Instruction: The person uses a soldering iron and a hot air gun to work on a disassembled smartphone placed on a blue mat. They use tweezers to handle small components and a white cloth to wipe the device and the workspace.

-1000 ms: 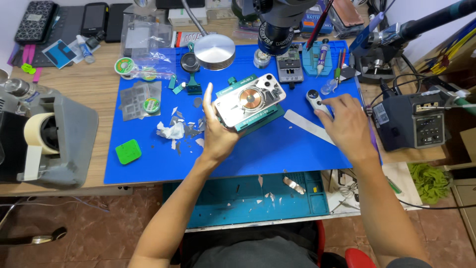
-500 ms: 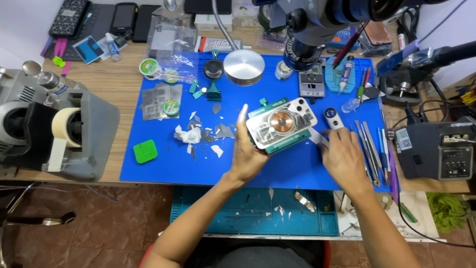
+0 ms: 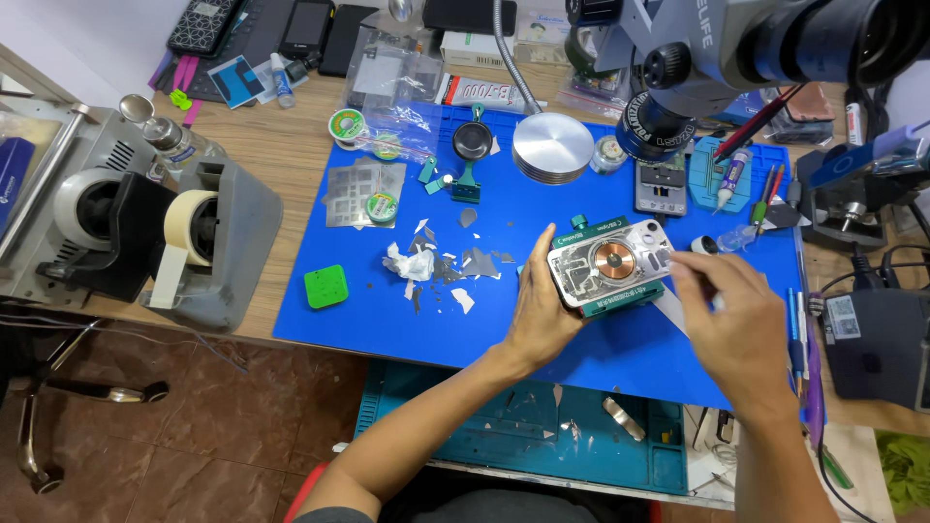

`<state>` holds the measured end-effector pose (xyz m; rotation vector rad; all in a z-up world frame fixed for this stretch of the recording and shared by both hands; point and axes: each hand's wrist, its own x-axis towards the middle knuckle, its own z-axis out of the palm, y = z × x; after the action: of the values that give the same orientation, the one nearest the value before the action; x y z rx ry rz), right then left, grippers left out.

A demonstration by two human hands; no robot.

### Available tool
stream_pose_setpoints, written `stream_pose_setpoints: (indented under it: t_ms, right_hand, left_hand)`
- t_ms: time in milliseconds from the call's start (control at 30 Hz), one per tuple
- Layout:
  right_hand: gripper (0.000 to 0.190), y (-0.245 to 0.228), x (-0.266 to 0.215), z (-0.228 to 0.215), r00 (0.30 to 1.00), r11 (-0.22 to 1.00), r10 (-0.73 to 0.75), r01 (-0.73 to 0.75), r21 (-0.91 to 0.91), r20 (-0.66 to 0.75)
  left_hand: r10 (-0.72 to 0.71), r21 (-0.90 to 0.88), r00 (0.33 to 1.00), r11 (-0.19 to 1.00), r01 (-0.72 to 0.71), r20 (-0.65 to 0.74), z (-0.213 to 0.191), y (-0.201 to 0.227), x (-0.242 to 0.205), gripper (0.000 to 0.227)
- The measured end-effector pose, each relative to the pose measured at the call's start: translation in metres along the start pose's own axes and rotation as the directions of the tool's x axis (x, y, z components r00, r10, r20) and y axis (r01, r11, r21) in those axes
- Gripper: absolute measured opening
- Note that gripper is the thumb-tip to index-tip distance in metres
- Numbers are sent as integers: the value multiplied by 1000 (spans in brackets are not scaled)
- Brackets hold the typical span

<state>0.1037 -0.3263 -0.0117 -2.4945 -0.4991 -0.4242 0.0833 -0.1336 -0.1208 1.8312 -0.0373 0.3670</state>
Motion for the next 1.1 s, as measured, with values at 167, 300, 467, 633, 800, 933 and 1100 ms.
stream_pose_setpoints:
  t_ms: [167, 300, 467, 633, 800, 933, 1100]
  right_hand:
    - [11, -40, 91, 73, 905, 900, -415, 392, 190, 94]
    - [18, -11, 179, 188, 858, 885, -447, 465, -14, 253]
    - [24, 4, 262, 295, 853, 962, 56, 92, -255, 519]
    - [21, -19, 260, 274, 845, 959, 130, 25, -281, 519]
    - [13, -5, 264, 285, 855, 963, 142, -2, -270, 499]
    - [13, 25, 268, 300, 824, 966, 86, 69, -250, 560]
    - [12, -75, 164, 164, 749, 945, -229, 325, -44, 622]
  left_hand:
    - [75, 3, 996, 997, -75, 53, -23, 24, -4, 121]
    - [9, 113, 978, 993, -33, 207, -62, 42, -19, 102]
    - [124, 210, 991, 969, -132, 49, -125, 25, -32, 49]
    - [-35, 446, 976, 886, 130, -215, -196, -13, -13, 32]
    - [-176, 566, 977, 797, 212, -118, -199, -22, 12, 38]
    - [-27, 626, 999, 780, 2, 30, -180, -47, 10, 32]
    - [93, 503, 994, 857, -109, 56, -174, -26, 3, 32]
